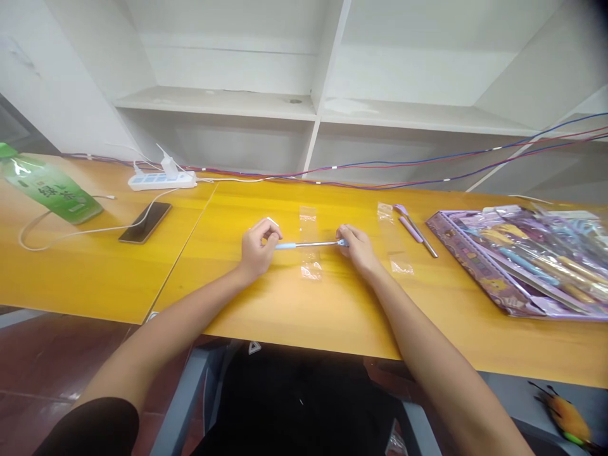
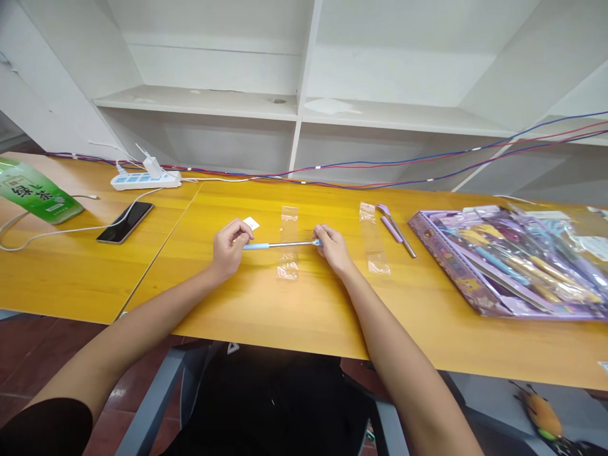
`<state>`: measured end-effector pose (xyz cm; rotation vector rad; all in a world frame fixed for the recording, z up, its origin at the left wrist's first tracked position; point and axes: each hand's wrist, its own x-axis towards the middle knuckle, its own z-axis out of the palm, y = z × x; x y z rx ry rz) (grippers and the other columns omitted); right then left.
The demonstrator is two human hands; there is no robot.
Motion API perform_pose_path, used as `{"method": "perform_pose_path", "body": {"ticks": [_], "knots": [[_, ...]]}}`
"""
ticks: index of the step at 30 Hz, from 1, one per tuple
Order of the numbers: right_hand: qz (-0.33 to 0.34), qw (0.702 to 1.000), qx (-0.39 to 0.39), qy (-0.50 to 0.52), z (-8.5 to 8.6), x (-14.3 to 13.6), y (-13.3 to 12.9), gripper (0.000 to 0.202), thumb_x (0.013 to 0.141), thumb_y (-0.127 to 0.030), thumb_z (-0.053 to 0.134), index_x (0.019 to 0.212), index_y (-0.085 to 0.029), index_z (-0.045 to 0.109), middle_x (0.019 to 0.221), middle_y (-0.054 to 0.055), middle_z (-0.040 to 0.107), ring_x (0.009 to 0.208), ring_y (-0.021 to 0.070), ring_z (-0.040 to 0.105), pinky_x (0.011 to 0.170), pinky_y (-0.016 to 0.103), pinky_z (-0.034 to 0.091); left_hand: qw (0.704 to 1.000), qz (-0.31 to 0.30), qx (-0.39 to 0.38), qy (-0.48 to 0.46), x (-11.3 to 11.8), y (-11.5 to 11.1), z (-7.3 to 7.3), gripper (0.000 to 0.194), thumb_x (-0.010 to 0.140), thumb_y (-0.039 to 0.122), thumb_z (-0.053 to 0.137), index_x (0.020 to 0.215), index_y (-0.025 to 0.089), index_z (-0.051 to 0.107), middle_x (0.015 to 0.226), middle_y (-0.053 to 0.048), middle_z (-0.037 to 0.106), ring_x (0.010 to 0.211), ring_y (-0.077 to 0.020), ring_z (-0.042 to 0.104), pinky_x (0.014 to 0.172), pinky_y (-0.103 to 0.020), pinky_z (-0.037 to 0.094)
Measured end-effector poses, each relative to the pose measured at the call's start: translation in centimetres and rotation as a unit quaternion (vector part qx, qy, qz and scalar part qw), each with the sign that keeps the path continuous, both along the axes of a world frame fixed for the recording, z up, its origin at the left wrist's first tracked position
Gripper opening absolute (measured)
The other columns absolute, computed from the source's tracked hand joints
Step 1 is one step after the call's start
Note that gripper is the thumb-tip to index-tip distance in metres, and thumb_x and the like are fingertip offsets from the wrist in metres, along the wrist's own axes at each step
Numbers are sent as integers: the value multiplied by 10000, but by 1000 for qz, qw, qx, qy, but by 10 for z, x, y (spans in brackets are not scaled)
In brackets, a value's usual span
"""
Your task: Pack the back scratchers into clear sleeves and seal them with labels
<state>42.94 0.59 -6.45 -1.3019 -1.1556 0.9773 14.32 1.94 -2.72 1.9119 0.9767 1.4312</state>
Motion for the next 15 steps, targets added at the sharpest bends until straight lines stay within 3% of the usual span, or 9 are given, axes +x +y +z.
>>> {"method": "perform_pose_path", "body": {"ticks": [15], "knots": [[84, 996, -18, -15, 2, -35, -12, 533, 890, -711, 671, 760, -249, 441, 570, -97, 321, 447, 79, 301, 428, 226, 211, 999, 11, -7, 35, 6, -10, -3, 195, 870, 196, 502, 702, 202, 600, 719, 12, 633, 711, -149, 589, 789, -300, 462]]}}
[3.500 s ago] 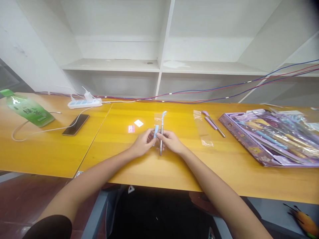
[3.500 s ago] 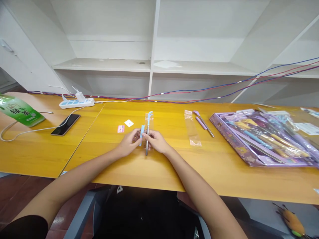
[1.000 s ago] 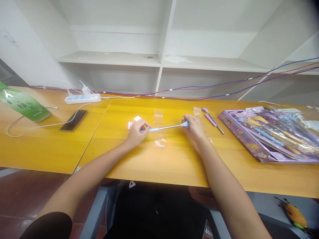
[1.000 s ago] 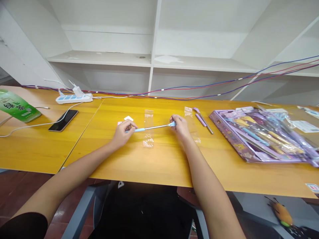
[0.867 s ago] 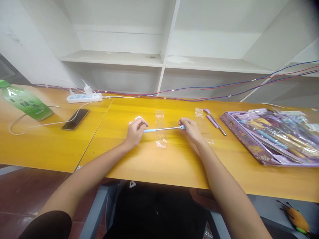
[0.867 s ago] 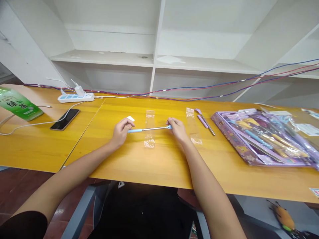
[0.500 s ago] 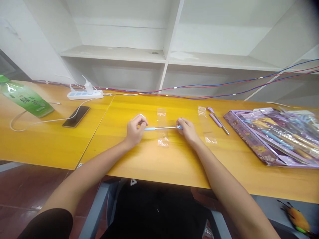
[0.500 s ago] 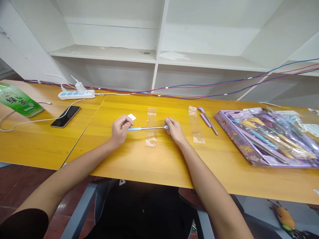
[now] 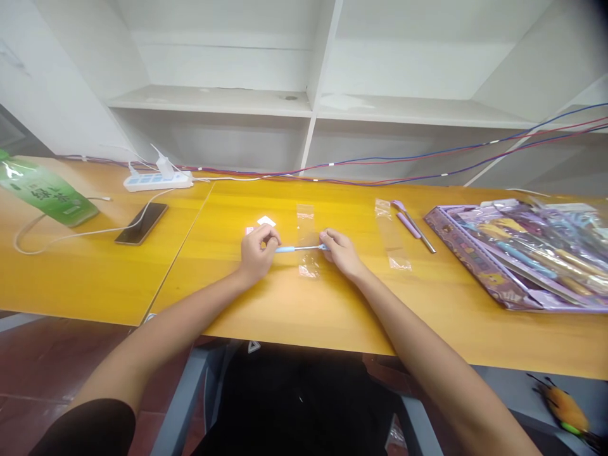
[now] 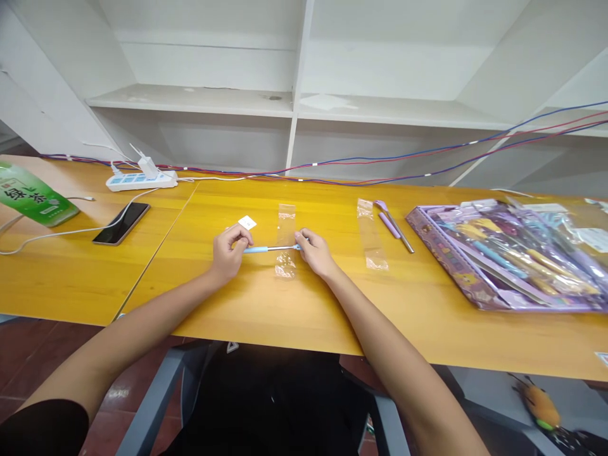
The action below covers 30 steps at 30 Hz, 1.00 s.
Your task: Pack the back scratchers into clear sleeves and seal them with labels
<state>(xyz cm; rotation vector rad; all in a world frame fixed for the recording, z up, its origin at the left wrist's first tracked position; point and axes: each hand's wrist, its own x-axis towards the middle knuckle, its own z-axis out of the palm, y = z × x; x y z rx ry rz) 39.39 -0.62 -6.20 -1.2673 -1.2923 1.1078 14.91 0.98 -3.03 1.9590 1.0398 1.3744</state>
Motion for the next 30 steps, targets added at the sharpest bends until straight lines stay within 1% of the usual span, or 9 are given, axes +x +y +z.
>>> {"method": "perform_pose_path", "body": {"ticks": [7, 10, 11, 14, 18, 21, 24, 27, 30], "knots": [[30, 1000, 3, 6, 0, -5, -4, 550, 872, -725, 690, 760, -252, 432, 558, -103, 311, 461, 81, 289, 435, 222, 216, 999, 4, 29, 28, -3, 3, 2, 210, 886, 173, 486, 702, 203, 582, 722, 2, 633, 710, -149, 592, 773, -293, 465], [43, 999, -7, 22, 8, 3, -4, 510, 874, -689, 715, 799, -246, 472, 566, -105, 315, 457, 76, 291, 438, 218, 217, 990, -25, 57, 126, -7, 13, 4, 137, 932, 225, 541, 844, 197, 643, 815, -5, 685, 732, -143, 623, 735, -272, 465], [42, 999, -6, 34, 12, 6, -3, 492, 869, -667, 733, 814, -245, 486, 579, -103, 330, 457, 72, 290, 437, 217, 218, 979, -40, 75, 183, -9, 17, 4, 114, 950, 272, 585, 931, 198, 669, 858, -5, 711, 743, -144, 636, 732, -271, 459], [11, 995, 21, 93, 22, 15, 0, 457, 827, -597, 806, 845, -242, 518, 635, -93, 400, 458, 58, 274, 420, 212, 227, 924, -90, 142, 344, -12, 26, 2, 238, 1016, 429, 624, 1105, 218, 692, 966, -17, 764, 838, -163, 689, 721, -274, 428], [-23, 987, 44, 152, 26, 22, 3, 472, 734, -551, 898, 911, -231, 599, 752, -58, 553, 509, 63, 440, 450, 214, 364, 876, -67, 203, 433, -10, 29, -4, 384, 1113, 472, 437, 1058, 199, 701, 953, -57, 752, 894, -191, 692, 700, -298, 400], [2, 993, 11, 119, 25, 22, 2, 505, 728, -606, 887, 930, -216, 638, 726, -40, 603, 526, 81, 512, 465, 214, 403, 863, -22, 231, 450, -8, 28, -8, 367, 1133, 386, 383, 1151, 203, 701, 965, -76, 726, 890, -200, 667, 722, -314, 403], [43, 997, -18, 57, 22, 15, -3, 488, 791, -641, 830, 913, -217, 623, 621, -60, 559, 475, 82, 463, 426, 205, 336, 857, -4, 242, 456, -8, 28, -10, 344, 1133, 319, 376, 1271, 241, 681, 1002, -74, 703, 879, -195, 643, 712, -317, 384], [72, 997, -19, 10, 16, 9, -5, 460, 850, -644, 777, 940, -223, 611, 580, -80, 518, 452, 84, 410, 431, 213, 284, 855, -11, 237, 460, -10, 29, -10, 355, 1129, 408, 398, 1187, 252, 711, 967, -59, 679, 835, -185, 616, 677, -314, 350], [85, 992, 32, -82, 14, 10, -3, 424, 913, -632, 710, 939, -217, 628, 618, -58, 533, 528, 114, 462, 519, 238, 358, 849, -5, 235, 473, -12, 33, -7, 376, 1122, 423, 404, 1072, 225, 719, 940, -67, 667, 826, -197, 599, 685, -323, 356]]}}
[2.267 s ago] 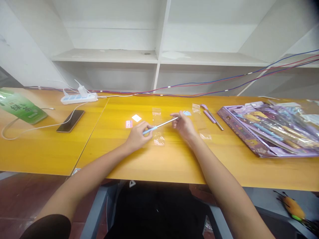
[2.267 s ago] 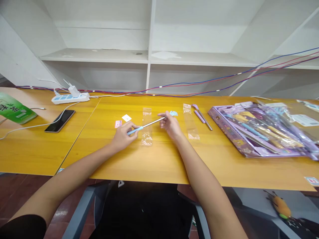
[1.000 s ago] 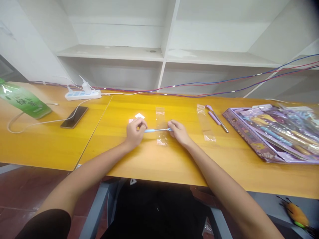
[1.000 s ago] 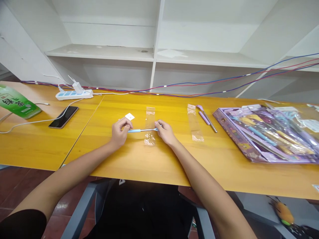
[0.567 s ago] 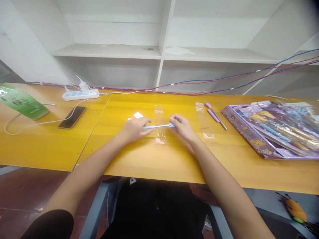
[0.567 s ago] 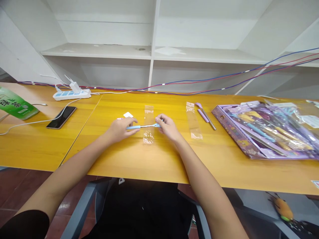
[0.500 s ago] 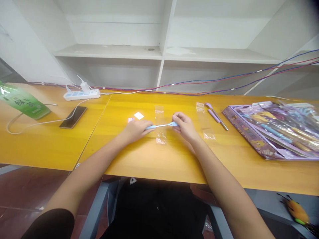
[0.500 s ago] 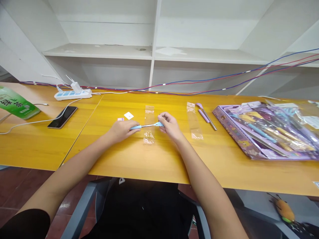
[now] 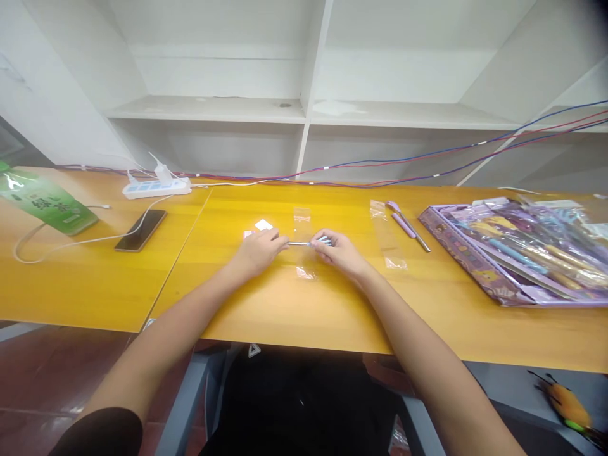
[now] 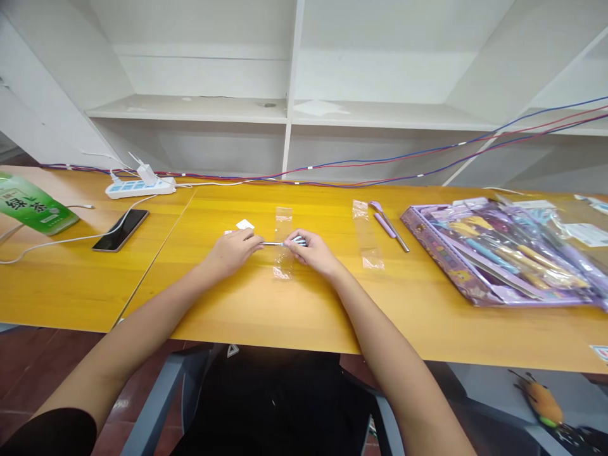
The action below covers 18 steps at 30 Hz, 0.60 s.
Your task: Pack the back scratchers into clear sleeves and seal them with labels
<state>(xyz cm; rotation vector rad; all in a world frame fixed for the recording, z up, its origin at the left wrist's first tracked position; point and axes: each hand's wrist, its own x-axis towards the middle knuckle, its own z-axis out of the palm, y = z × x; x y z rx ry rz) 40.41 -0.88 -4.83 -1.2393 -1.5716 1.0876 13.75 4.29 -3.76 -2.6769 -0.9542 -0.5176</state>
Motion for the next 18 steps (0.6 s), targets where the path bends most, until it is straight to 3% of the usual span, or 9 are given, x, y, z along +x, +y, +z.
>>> {"method": "perform_pose_path", "body": {"ticks": [2, 5, 7, 9, 12, 14, 16, 18], "knots": [[15, 988, 97, -120, 3, 1, 2, 376, 956, -578, 677, 956, -202, 668, 788, 14, 645, 721, 165, 586, 681, 281, 456, 1000, -4, 5, 14, 0, 3, 4, 356, 1120, 378, 410, 1050, 197, 709, 988, -95, 676, 902, -226, 610, 747, -342, 398], [19, 905, 234, -355, 17, -6, 1, 300, 1042, -437, 575, 1038, -170, 711, 1084, 131, 711, 1020, 250, 618, 908, 354, 443, 999, -17, -2, 42, 3, 2, 11, 347, 1120, 303, 380, 1073, 166, 695, 1055, -132, 685, 981, -256, 622, 818, -371, 434], [9, 837, 248, -488, 30, -17, -2, 321, 1077, -355, 497, 1026, -135, 725, 1079, 183, 722, 1033, 278, 614, 911, 368, 409, 998, -13, -23, 61, 8, -4, 15, 366, 1123, 305, 352, 1086, 164, 688, 1054, -141, 695, 954, -253, 638, 789, -366, 437], [6, 792, 214, -572, 41, -31, -6, 369, 1086, -323, 461, 965, -117, 741, 985, 202, 738, 960, 279, 634, 849, 358, 388, 996, 6, -52, 76, 14, -14, 18, 394, 1128, 369, 338, 1098, 177, 680, 1000, -132, 712, 856, -238, 654, 750, -354, 431], [19, 769, 159, -618, 51, -42, -13, 406, 1100, -353, 440, 978, -138, 763, 904, 169, 762, 820, 246, 657, 734, 332, 349, 990, 28, -96, 102, 17, -23, 24, 399, 1121, 451, 352, 1121, 209, 669, 899, -101, 731, 706, -205, 642, 739, -344, 429], [16, 761, 148, -631, 53, -33, -18, 411, 1106, -365, 426, 994, -163, 766, 889, 143, 772, 778, 233, 664, 690, 321, 321, 986, 23, -114, 121, 5, -19, 31, 353, 1114, 439, 382, 1117, 230, 667, 901, -91, 742, 690, -193, 643, 730, -327, 425], [-6, 751, 147, -644, 52, -5, -25, 399, 1101, -344, 428, 973, -170, 763, 879, 134, 776, 781, 229, 675, 678, 314, 314, 984, 23, -120, 133, -21, -6, 40, 308, 1100, 421, 414, 1090, 248, 668, 919, -83, 746, 711, -192, 653, 697, -301, 408], [-48, 741, 151, -652, 51, 44, -33, 386, 1088, -328, 440, 935, -170, 757, 879, 132, 778, 793, 226, 682, 686, 309, 329, 982, 35, -128, 135, -62, 11, 50, 237, 1060, 413, 486, 1067, 259, 667, 907, -64, 741, 729, -192, 658, 658, -277, 382]]}}
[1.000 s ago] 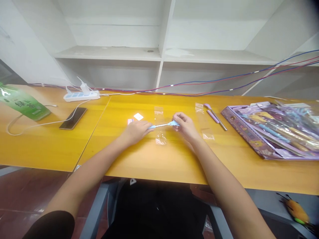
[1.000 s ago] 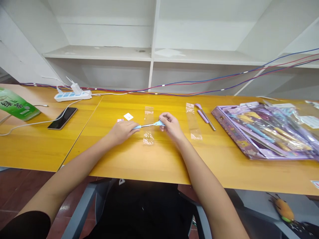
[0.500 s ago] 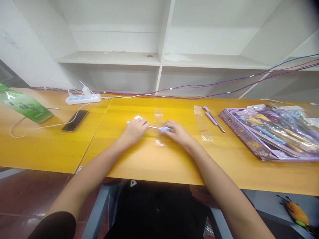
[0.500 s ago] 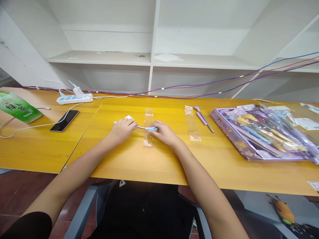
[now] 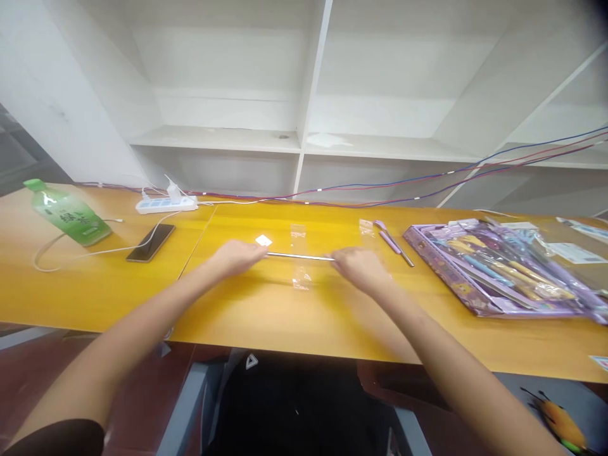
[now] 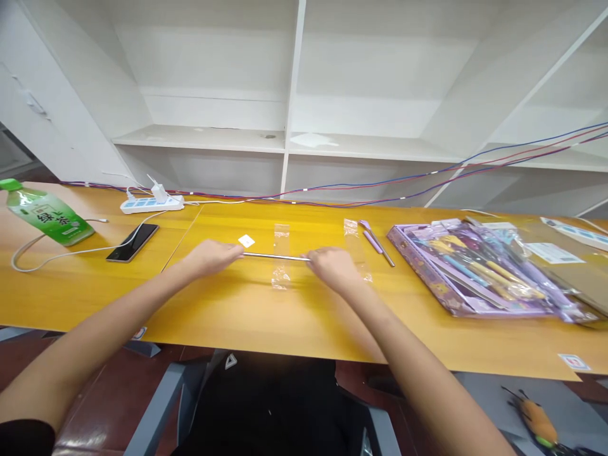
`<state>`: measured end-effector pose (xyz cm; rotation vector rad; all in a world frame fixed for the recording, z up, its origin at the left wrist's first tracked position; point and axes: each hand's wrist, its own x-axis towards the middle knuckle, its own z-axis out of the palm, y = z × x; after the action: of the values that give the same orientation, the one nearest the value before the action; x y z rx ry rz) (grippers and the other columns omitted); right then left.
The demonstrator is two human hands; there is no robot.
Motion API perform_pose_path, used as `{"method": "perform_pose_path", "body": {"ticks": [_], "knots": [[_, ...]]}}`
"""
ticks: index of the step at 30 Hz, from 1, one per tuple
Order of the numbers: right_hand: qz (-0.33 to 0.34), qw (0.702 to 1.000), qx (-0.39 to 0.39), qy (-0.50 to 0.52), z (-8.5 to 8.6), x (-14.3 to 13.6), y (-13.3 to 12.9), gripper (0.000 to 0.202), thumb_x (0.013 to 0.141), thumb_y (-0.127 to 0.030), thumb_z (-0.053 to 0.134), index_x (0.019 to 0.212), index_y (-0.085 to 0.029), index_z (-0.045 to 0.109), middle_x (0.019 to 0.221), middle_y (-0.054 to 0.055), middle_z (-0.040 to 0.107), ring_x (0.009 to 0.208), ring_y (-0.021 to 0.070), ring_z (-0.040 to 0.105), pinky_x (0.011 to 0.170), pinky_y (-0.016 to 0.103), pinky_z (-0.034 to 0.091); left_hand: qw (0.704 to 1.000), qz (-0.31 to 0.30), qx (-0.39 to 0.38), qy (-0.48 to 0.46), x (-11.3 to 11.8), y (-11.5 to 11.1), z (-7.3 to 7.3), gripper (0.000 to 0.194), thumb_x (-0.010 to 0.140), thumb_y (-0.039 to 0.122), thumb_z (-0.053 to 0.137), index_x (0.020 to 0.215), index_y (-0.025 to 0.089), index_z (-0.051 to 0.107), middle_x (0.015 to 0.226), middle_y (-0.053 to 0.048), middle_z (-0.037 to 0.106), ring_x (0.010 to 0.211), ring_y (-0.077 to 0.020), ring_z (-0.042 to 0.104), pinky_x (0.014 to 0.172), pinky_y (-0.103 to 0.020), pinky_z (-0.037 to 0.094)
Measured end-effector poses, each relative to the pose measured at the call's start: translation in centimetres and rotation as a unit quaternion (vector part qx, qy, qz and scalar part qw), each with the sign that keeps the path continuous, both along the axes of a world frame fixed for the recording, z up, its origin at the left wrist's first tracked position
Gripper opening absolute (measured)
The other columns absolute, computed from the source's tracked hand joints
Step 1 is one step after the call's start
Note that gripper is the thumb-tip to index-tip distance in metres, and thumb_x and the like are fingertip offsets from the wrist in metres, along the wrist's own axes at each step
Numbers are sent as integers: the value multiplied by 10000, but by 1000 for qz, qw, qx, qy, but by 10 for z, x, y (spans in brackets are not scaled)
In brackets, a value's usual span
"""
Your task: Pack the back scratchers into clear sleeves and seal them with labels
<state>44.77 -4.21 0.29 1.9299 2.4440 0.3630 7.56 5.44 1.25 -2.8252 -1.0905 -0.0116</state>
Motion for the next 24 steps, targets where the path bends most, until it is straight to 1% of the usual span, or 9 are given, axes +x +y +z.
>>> {"method": "perform_pose_path", "body": {"ticks": [3, 4, 6, 8, 11, 14, 19, 21, 24], "knots": [[-48, 996, 71, -1, -4, 95, -18, 431, 1078, -350, 432, 812, -173, 722, 817, 135, 765, 733, 220, 663, 736, 327, 382, 998, 66, 3, 0, -67, 19, 11, 269, 1038, 420, 486, 949, 236, 662, 820, -49, 709, 696, -189, 641, 625, -272, 351], [-46, 996, 81, -1, -6, 124, -24, 452, 1077, -370, 427, 768, -184, 699, 765, 129, 745, 700, 220, 648, 757, 341, 396, 997, 79, 7, 4, -85, 21, 13, 296, 1043, 437, 464, 937, 239, 656, 797, -40, 699, 682, -188, 633, 622, -270, 344], [-20, 997, 75, -1, -11, 171, -36, 502, 1080, -432, 406, 696, -214, 645, 666, 121, 693, 675, 235, 635, 787, 368, 414, 997, 69, 7, 24, -106, 18, 13, 305, 1042, 455, 458, 920, 246, 643, 787, -30, 698, 653, -185, 616, 614, -270, 319], [-4, 997, 77, 12, -16, 196, -45, 518, 1086, -481, 375, 713, -228, 630, 696, 136, 704, 701, 251, 652, 816, 389, 427, 999, 50, 0, 17, -110, 9, 11, 300, 1047, 447, 454, 922, 241, 631, 819, -34, 713, 644, -176, 609, 620, -271, 318], [-17, 996, 85, 38, -22, 204, -55, 548, 1080, -554, 337, 712, -246, 601, 730, 147, 721, 702, 265, 666, 824, 409, 440, 999, 33, -1, 5, -98, -3, 9, 301, 1061, 435, 438, 917, 231, 605, 834, -38, 717, 649, -163, 604, 627, -261, 324], [-60, 992, 81, 70, -24, 199, -63, 538, 1058, -587, 336, 696, -267, 573, 712, 141, 709, 666, 272, 652, 713, 396, 438, 999, 34, 21, -16, -89, -13, 9, 295, 1055, 425, 450, 878, 229, 581, 829, -41, 717, 676, -167, 617, 623, -252, 333], [-96, 987, 52, 120, -25, 192, -72, 464, 1017, -538, 385, 691, -273, 583, 728, 119, 714, 653, 271, 674, 630, 359, 447, 986, 124, 97, -60, -89, -25, 9, 290, 1016, 373, 463, 821, 213, 607, 823, -103, 741, 763, -219, 690, 628, -274, 391], [-103, 986, 49, 123, -26, 192, -73, 437, 1003, -513, 420, 686, -269, 596, 725, 112, 716, 653, 268, 677, 613, 348, 442, 981, 156, 99, -61, -91, -26, 9, 325, 1017, 376, 451, 821, 201, 642, 835, -136, 757, 786, -258, 719, 644, -300, 424], [-145, 979, 45, 134, -25, 193, -69, 425, 995, -490, 457, 689, -257, 638, 694, 100, 711, 622, 260, 670, 585, 332, 426, 980, 185, 70, -6, -96, -24, 11, 297, 1004, 302, 457, 881, 188, 702, 823, -159, 764, 775, -307, 744, 656, -335, 460]]}}
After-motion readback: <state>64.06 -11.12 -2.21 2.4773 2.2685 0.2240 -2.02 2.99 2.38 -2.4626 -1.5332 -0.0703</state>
